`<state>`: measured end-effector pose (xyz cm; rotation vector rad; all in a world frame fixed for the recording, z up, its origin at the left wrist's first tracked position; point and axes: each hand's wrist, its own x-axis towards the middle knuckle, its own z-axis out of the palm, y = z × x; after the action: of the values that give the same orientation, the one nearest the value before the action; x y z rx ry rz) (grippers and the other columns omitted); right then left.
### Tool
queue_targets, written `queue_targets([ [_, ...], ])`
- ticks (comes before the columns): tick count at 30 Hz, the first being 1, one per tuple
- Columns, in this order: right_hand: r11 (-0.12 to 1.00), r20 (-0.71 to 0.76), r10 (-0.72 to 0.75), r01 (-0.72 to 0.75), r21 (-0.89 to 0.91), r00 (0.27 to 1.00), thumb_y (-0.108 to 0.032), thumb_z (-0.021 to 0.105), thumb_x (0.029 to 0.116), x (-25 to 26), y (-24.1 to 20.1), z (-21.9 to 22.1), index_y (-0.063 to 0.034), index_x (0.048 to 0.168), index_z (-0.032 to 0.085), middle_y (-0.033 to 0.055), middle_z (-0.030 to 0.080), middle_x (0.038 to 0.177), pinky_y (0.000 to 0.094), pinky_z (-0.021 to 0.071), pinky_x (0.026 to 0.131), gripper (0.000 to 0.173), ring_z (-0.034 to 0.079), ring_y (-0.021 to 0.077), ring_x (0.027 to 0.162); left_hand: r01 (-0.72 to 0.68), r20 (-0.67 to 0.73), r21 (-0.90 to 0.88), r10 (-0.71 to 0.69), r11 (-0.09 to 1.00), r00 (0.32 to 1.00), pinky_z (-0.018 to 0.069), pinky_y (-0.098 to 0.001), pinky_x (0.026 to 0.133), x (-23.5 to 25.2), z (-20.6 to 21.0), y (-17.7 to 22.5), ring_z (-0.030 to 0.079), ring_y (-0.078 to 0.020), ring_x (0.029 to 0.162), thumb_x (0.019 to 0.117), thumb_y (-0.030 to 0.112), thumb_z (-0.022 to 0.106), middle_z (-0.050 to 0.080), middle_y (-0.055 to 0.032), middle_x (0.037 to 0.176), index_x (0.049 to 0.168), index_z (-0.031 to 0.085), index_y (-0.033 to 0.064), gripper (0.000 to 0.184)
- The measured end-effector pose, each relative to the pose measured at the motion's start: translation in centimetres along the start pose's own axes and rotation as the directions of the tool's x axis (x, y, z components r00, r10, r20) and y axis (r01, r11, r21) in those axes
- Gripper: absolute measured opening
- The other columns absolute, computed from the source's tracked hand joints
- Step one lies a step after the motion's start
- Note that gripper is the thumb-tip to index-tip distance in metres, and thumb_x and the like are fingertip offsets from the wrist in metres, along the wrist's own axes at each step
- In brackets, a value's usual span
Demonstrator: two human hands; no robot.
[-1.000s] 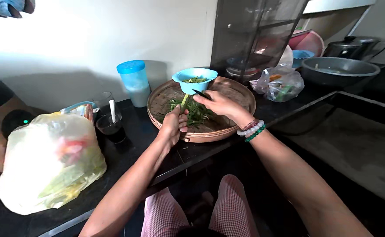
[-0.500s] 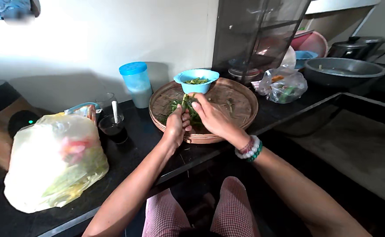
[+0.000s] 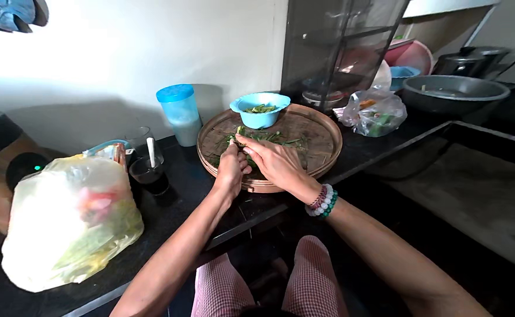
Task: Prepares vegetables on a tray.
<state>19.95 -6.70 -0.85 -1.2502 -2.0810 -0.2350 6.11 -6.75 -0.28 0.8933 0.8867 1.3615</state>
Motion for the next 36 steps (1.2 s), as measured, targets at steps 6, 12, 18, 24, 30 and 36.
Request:
queue_targets([
  [6,0.993,0.029,0.053,-0.056,0.102,0.998,-0.036,0.046,0.1096,0.3,0.6,-1.6,-0.0316,0.146,0.059,0.0136,0.073,0.096,0.0558,0.0506,0.059,0.038,0.068,0.0362,0.075,0.067,0.021,0.039,-0.068,0.997,0.997,0.0312,-0.0176,0.042,-0.6,0.1,0.0,0.031,-0.0037,0.042,0.113,0.044,0.025,0.034,0.0072,0.056,0.094,0.05,0.0125,0.045],
  [12,0.987,0.075,0.152,-0.155,0.046,0.986,-0.035,0.043,0.1105,2.9,3.8,-0.5,-0.0306,0.141,0.061,0.0169,0.072,0.098,0.0611,0.0499,0.064,0.036,0.069,0.0417,0.086,0.088,0.047,0.027,-0.09,0.996,0.995,0.0325,-0.0177,0.041,-0.7,-0.2,-0.1,0.032,-0.004,0.042,0.1132,0.043,0.024,0.035,0.0063,0.056,0.095,0.051,0.0106,0.046],
  [18,0.983,0.042,0.05,-0.056,0.177,0.998,-0.034,0.044,0.1107,0.2,1.3,-2.8,-0.0281,0.145,0.059,0.0118,0.074,0.104,0.0585,0.0547,0.068,0.038,0.071,0.0339,0.084,0.125,0.014,-0.083,-0.124,0.989,0.992,0.0287,-0.0164,0.038,-0.5,-0.5,1.0,0.03,-0.0026,0.04,0.1127,0.045,0.025,0.036,0.0071,0.056,0.096,0.051,0.012,0.045],
  [24,0.993,0.024,-0.048,0.045,0.109,0.999,-0.037,0.044,0.1098,-0.4,0.8,-0.5,-0.0369,0.146,0.057,0.0049,0.073,0.092,0.0494,0.0537,0.059,0.039,0.069,0.026,0.071,0.12,0.02,-0.09,-0.119,0.989,0.993,0.0274,-0.0175,0.039,-0.1,-0.3,0.6,0.029,-0.0041,0.04,0.1129,0.044,0.027,0.032,0.0059,0.053,0.079,0.044,0.0153,0.047],
  [30,0.998,0.027,-0.018,0.017,0.057,0.999,-0.039,0.046,0.1091,-0.4,0.9,-0.5,-0.0408,0.146,0.057,0.0055,0.07,0.086,0.0486,0.0511,0.055,0.038,0.067,0.0266,0.068,0.126,0.038,-0.048,-0.124,0.991,0.992,0.0257,-0.017,0.039,-0.2,-0.3,0.7,0.027,-0.0034,0.04,0.1126,0.045,0.027,0.031,0.0067,0.054,0.08,0.044,0.0158,0.047],
  [36,0.999,0.01,0.034,-0.034,0.04,0.999,-0.035,0.049,0.1087,0.3,1.5,-0.9,-0.0373,0.143,0.06,0.0092,0.071,0.089,0.0533,0.0504,0.056,0.036,0.068,0.0324,0.072,0.155,0.058,-0.073,-0.151,0.985,0.987,0.0276,-0.0154,0.038,-0.4,-0.3,0.5,0.029,-0.002,0.039,0.1131,0.043,0.025,0.033,0.0075,0.054,0.09,0.049,0.0128,0.045],
])
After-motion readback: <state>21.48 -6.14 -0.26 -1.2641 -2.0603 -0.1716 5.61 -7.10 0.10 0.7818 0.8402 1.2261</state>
